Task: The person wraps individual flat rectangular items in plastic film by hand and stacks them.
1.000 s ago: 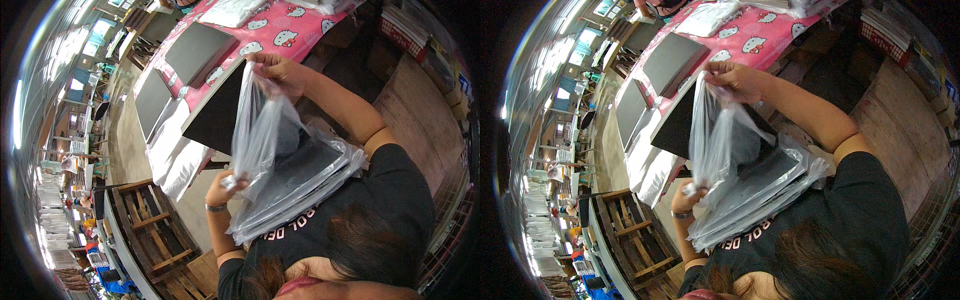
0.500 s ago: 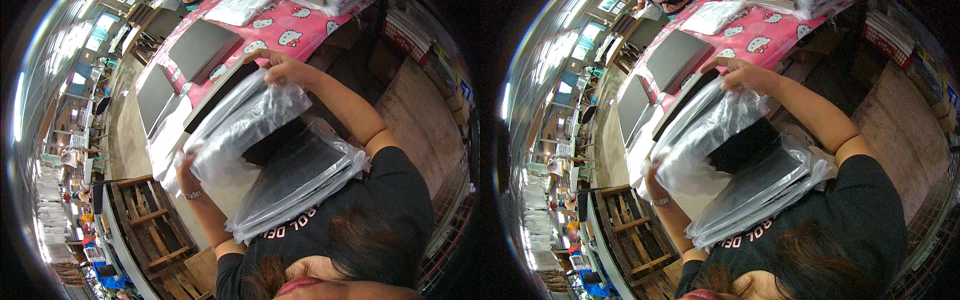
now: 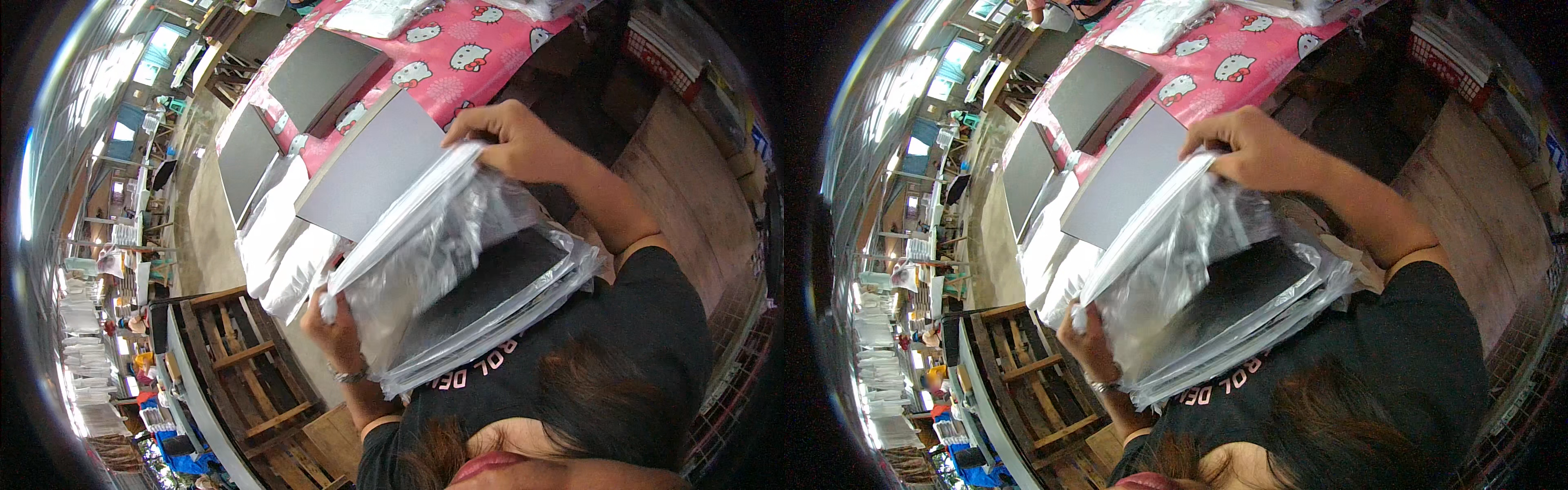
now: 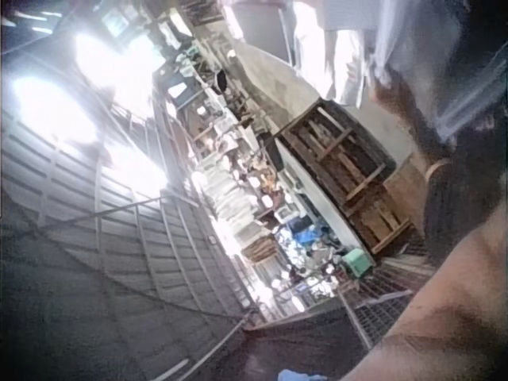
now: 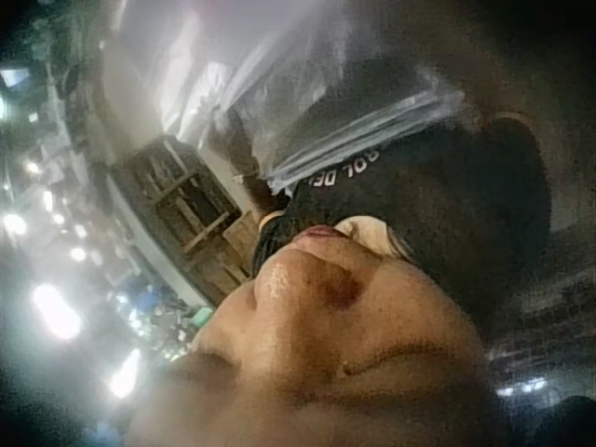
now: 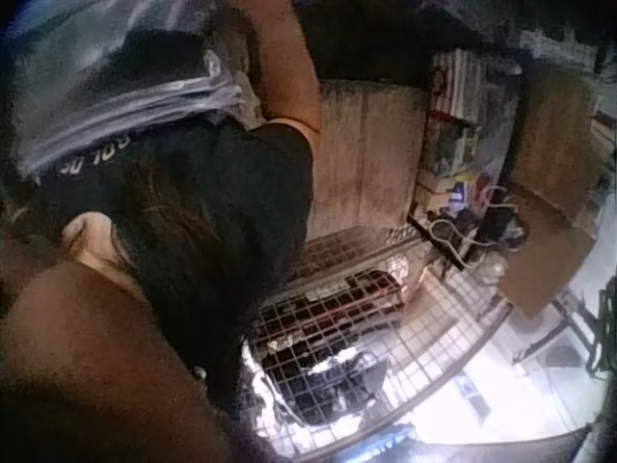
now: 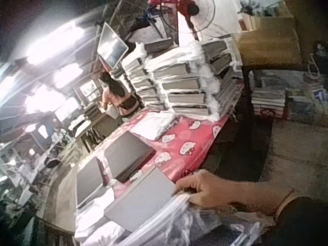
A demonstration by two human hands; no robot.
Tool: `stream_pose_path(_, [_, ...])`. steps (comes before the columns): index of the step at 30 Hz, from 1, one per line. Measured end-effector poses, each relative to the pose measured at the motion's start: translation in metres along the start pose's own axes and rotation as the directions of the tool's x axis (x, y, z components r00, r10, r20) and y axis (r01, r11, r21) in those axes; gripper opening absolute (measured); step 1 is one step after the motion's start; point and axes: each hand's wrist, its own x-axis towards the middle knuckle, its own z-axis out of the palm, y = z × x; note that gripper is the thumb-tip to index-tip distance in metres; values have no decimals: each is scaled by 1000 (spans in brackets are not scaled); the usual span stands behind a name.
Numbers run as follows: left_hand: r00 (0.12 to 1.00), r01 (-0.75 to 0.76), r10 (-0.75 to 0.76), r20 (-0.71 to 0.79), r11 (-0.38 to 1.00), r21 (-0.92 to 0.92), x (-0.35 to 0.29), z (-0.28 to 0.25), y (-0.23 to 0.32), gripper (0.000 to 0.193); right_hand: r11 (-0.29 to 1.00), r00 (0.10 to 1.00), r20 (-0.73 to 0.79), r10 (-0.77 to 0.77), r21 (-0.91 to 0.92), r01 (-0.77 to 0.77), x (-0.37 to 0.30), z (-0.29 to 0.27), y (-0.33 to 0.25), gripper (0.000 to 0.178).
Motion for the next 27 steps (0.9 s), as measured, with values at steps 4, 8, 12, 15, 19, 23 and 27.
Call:
stream_pose_path(4, [841,540,-438,316,701,-466,2,-25,13,16,820,891,378,251,407,-403,1,-22,-10,38])
stream_pose_path(8, [608,766,-315,728,475,-434,16,-4,-35,22,398,810,477,342,707,-585,-18,-6,35,50])
stream_pose_path(12, [593,803,-357,722,322,-501,1,-5,-33,28,410,858,415,302,756,-510,-37,-5,4,48])
stream_pose_path(15, [578,768,6,816,336,-546,13,-20,-37,18,517,845,425,326,668,-536,-45,-16,-7,46])
stream_pose_path(19, [417,835,-280,864,493,-243,10,17,-48,17,375,709,516,481,610,-699,-64,-7,49,45])
stream_pose_path(23, [338,821,-249,908,550,-154,14,46,-58,23,422,681,583,443,535,-732,-65,8,89,55])
stream_pose_path(27, [398,758,-326,857,643,-108,7,84,-78,25,363,648,676,350,540,-759,-57,33,177,48])
